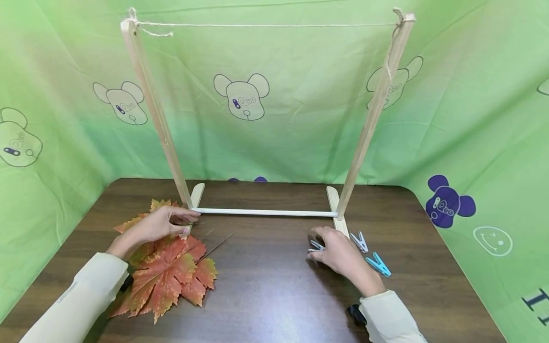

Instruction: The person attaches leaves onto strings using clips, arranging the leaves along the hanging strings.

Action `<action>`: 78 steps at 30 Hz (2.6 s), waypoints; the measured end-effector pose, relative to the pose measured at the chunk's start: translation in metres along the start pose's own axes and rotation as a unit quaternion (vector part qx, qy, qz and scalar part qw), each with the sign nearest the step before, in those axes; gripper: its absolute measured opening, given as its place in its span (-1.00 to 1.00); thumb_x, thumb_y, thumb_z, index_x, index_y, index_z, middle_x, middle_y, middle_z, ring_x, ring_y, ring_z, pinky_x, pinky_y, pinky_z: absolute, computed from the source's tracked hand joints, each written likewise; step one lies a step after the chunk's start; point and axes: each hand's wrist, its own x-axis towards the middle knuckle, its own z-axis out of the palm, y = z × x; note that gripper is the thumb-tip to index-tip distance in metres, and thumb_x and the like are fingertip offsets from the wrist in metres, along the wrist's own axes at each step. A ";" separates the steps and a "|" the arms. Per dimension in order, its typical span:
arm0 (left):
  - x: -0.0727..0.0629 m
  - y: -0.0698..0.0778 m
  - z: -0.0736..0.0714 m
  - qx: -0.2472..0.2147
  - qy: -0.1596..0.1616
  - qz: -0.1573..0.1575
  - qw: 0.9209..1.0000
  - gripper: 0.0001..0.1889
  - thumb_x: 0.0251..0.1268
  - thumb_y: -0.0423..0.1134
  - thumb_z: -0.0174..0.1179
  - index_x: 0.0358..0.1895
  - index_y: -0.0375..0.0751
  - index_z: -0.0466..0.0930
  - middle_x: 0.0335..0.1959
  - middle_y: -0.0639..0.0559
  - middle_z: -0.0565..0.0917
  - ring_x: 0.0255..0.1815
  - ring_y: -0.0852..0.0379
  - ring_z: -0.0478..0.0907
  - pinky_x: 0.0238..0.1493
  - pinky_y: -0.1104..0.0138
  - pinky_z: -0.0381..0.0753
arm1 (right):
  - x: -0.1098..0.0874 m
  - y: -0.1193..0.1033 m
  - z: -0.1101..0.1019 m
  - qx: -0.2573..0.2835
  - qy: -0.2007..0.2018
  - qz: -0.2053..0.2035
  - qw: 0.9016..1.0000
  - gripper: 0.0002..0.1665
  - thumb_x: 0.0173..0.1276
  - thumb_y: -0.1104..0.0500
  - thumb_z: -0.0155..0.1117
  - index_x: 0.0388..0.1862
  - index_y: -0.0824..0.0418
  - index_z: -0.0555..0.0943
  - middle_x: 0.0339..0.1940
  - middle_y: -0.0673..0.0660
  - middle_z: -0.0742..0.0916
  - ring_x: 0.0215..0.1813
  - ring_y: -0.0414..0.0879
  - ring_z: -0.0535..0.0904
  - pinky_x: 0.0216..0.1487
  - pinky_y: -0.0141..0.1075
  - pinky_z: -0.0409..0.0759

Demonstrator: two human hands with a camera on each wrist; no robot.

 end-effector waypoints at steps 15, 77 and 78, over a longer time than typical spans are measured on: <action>0.010 -0.007 0.000 -0.029 -0.005 0.022 0.999 -0.56 0.38 -0.53 0.29 0.31 -0.29 0.65 0.08 -0.19 0.80 0.08 -0.10 0.71 -0.09 0.38 0.70 | 0.002 0.000 0.003 -0.001 -0.010 -0.008 1.000 -0.52 0.05 0.18 0.70 -0.06 0.30 0.74 -0.27 0.06 0.71 -0.19 -0.04 0.63 -0.12 -0.08 0.64; 0.009 0.007 -0.017 0.016 -0.004 0.005 1.000 -0.82 0.38 -0.47 0.33 -0.06 -0.28 0.85 -0.10 -0.17 0.85 -0.15 0.16 0.73 -0.22 0.44 0.61 | 0.010 -0.009 0.001 -0.010 0.013 -0.024 1.000 -0.75 0.09 0.40 0.53 -0.22 0.30 0.73 -0.41 0.01 0.61 -0.34 -0.15 0.49 -0.29 -0.21 0.51; 0.009 0.008 -0.018 0.020 -0.004 0.009 1.000 -0.82 0.38 -0.48 0.33 -0.06 -0.29 0.85 -0.11 -0.17 0.85 -0.15 0.15 0.73 -0.22 0.44 0.62 | 0.011 -0.010 0.001 -0.010 0.013 -0.024 1.000 -0.75 0.09 0.40 0.53 -0.21 0.31 0.74 -0.40 0.02 0.62 -0.34 -0.15 0.50 -0.29 -0.21 0.52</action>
